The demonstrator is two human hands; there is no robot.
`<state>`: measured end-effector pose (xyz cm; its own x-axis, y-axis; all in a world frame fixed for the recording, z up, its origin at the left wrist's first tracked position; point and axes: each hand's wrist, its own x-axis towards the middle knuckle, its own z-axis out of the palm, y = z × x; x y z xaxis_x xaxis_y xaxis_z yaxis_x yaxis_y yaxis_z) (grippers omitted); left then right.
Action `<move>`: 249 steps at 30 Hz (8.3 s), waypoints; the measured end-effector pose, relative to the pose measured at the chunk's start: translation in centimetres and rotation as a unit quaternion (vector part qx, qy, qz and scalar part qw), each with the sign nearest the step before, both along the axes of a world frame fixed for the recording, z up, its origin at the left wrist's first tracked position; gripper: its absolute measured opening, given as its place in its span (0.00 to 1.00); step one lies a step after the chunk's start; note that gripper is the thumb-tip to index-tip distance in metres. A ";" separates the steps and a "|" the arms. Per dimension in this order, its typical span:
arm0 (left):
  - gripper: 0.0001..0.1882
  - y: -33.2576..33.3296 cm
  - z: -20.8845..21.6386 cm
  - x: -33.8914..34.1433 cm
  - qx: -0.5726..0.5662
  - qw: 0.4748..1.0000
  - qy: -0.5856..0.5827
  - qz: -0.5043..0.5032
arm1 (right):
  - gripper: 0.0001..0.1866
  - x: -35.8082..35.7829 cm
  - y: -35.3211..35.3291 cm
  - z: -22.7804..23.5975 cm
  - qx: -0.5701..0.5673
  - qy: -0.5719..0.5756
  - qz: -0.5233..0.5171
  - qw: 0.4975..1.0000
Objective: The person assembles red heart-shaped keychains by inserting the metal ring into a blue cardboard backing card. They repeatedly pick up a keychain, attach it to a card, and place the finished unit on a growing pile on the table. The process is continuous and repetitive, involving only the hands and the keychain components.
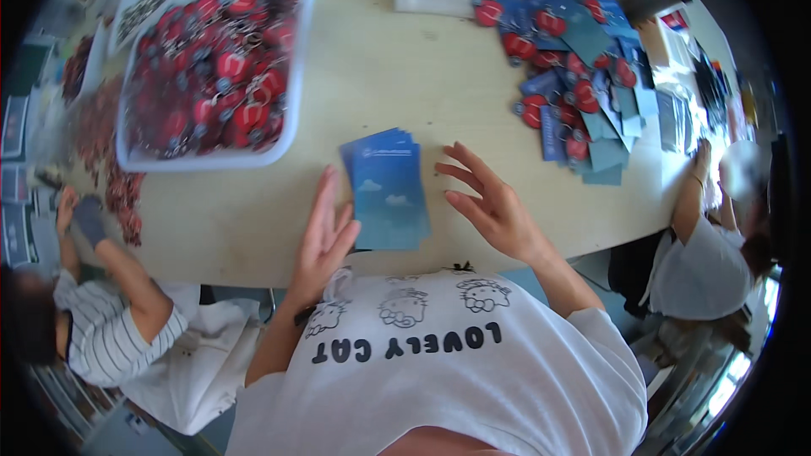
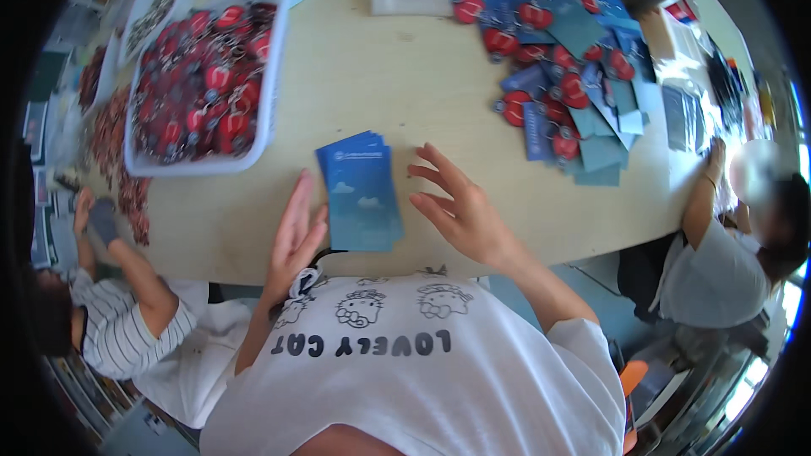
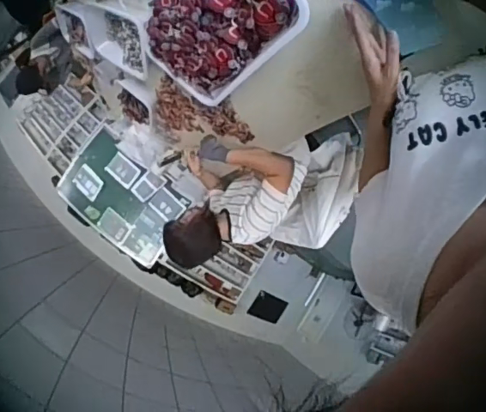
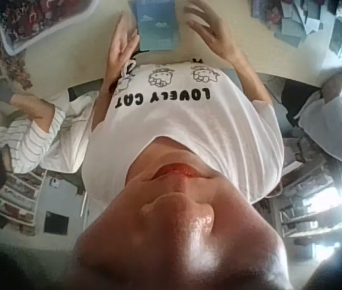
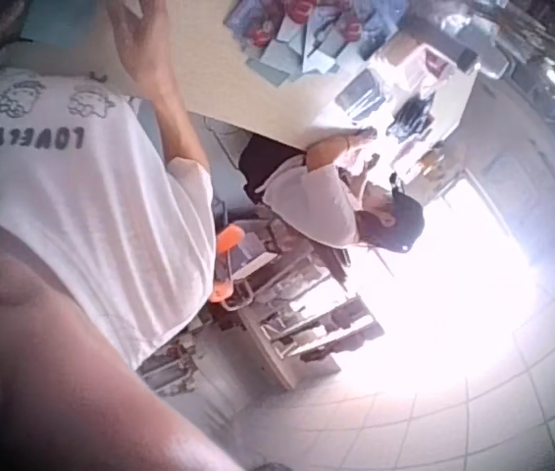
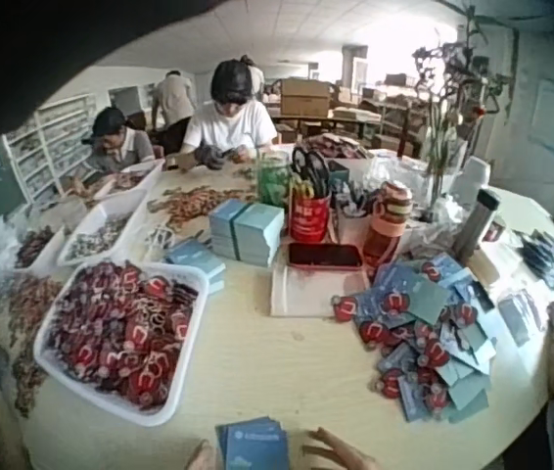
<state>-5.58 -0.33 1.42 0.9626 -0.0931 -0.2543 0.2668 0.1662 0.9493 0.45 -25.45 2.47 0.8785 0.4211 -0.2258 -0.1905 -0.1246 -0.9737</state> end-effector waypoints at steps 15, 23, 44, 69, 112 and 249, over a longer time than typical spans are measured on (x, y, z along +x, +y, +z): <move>0.38 -1.5 -3.1 -0.3 -0.016 0.995 -0.093 -0.010 | 0.28 0.4 5.7 0.0 -0.111 0.035 0.042 0.992; 0.33 -0.5 -1.8 1.3 0.016 0.993 -0.117 -0.009 | 0.18 8.7 2.9 -0.3 -0.124 -0.149 0.022 0.981; 0.16 -0.9 -2.4 6.6 0.251 0.911 -0.312 -0.096 | 0.19 31.8 16.8 -0.1 -0.416 -0.542 0.009 0.730; 0.32 -8.2 -3.2 21.1 0.311 0.874 -0.347 0.137 | 0.18 30.7 -7.4 -1.7 -0.511 -0.335 -0.123 0.782; 0.45 -2.5 -0.4 4.5 0.485 0.860 -0.160 0.010 | 0.33 28.2 -11.9 1.1 -0.602 -0.368 0.048 0.707; 0.04 -2.6 -0.5 13.5 -0.001 0.997 0.000 -0.074 | 0.18 12.0 -4.0 -0.2 0.076 -0.155 -0.320 0.931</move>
<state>7.88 -2.91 0.97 0.9383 -0.2348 -0.2538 0.2884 0.1268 0.9491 12.41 -29.42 2.27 0.9734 -0.2055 0.1010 0.1160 0.0623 -0.9913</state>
